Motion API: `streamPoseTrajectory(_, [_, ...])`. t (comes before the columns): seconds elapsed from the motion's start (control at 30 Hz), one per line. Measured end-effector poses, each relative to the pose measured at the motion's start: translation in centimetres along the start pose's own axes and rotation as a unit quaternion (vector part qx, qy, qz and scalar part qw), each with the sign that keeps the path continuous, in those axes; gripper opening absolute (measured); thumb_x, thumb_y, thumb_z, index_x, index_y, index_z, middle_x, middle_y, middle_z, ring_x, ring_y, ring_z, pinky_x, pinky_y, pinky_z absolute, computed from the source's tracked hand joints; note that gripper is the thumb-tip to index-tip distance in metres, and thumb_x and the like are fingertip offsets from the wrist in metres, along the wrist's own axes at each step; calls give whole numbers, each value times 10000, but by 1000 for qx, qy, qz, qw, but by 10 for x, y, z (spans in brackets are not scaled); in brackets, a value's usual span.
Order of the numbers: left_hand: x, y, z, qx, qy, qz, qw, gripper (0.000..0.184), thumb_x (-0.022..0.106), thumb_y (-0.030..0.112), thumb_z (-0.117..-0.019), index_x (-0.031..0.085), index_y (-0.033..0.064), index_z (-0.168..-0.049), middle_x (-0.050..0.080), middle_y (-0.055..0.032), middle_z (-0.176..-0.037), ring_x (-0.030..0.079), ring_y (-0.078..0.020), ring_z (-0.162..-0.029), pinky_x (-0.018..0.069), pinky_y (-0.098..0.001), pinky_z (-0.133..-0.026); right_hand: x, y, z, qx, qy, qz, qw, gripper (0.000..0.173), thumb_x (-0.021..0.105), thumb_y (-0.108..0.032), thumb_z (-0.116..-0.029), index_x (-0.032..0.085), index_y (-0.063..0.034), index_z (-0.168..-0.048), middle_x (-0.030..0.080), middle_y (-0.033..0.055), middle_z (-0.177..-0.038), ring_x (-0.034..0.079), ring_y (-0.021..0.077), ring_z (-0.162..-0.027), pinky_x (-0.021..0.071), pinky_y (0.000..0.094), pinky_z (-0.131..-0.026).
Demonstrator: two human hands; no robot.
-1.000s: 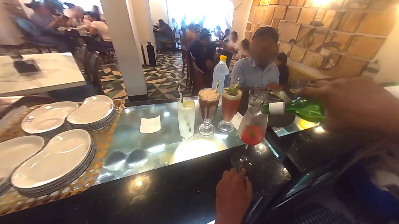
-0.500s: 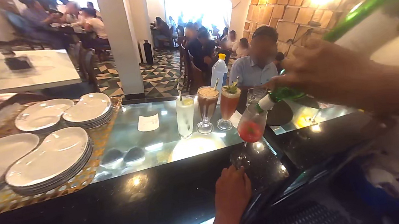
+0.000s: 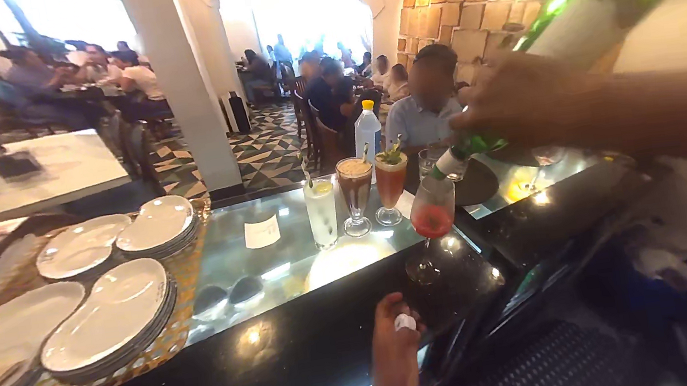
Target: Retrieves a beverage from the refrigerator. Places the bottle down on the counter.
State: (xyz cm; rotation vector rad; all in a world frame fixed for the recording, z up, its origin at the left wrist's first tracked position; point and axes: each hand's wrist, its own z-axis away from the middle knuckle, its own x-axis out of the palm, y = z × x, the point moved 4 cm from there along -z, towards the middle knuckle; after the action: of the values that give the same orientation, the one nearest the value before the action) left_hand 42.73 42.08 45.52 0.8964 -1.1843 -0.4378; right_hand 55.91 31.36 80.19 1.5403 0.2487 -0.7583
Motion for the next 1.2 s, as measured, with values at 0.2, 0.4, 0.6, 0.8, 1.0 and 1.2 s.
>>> streamPoseTrajectory(0.2, [33,11,26,-113,-117,239,957,364,315,104,-1097,540,-15,-1356,719,-151,-1150,724,-254,-1047,594,-375,-939,23,-7,78,290,-111,-228,923,681,890,-468,-685,673,-212,-1278,709,122,-967,677,348,-874,532,586,-705])
streamPoseTrajectory(0.4, [108,-13,7,-166,-239,242,926,477,431,354,-1094,504,20,-1426,669,-159,-1326,657,-285,-1233,532,-429,-1060,80,-185,207,546,-88,-537,637,923,914,-481,-612,546,-284,-1436,719,110,-1120,705,333,-975,572,613,-776])
streamPoseTrajectory(0.6, [191,-78,10,-94,-371,-77,921,386,542,157,-1024,560,-69,-1337,722,-173,-1205,699,-253,-1133,575,-382,-971,112,-300,262,653,-73,-552,513,869,896,-398,-675,567,-212,-1457,700,121,-1256,722,357,-988,579,614,-736])
streamPoseTrajectory(0.8, [281,-164,7,-63,-520,-227,821,353,466,222,-1067,632,-35,-1245,757,-128,-1058,730,-244,-1017,599,-414,-924,166,-296,343,696,-108,-553,446,869,891,-389,-692,552,-224,-1475,688,151,-1258,703,388,-1021,565,619,-786])
streamPoseTrajectory(1.0, [357,-259,40,-349,-693,169,608,288,633,326,-997,711,234,-1259,698,-36,-1292,644,-262,-1238,531,-504,-1040,235,-327,427,499,208,-798,264,966,939,-189,-654,464,56,-1458,602,203,-1374,611,219,-1245,494,391,-1090])
streamPoseTrajectory(1.2, [393,-380,53,-311,-661,-92,676,221,680,316,-972,707,204,-1159,681,-68,-1277,661,-236,-1166,579,-417,-958,283,-370,505,781,-5,-590,206,937,938,-209,-668,497,-149,-1492,598,136,-1424,593,302,-1295,498,539,-1075])
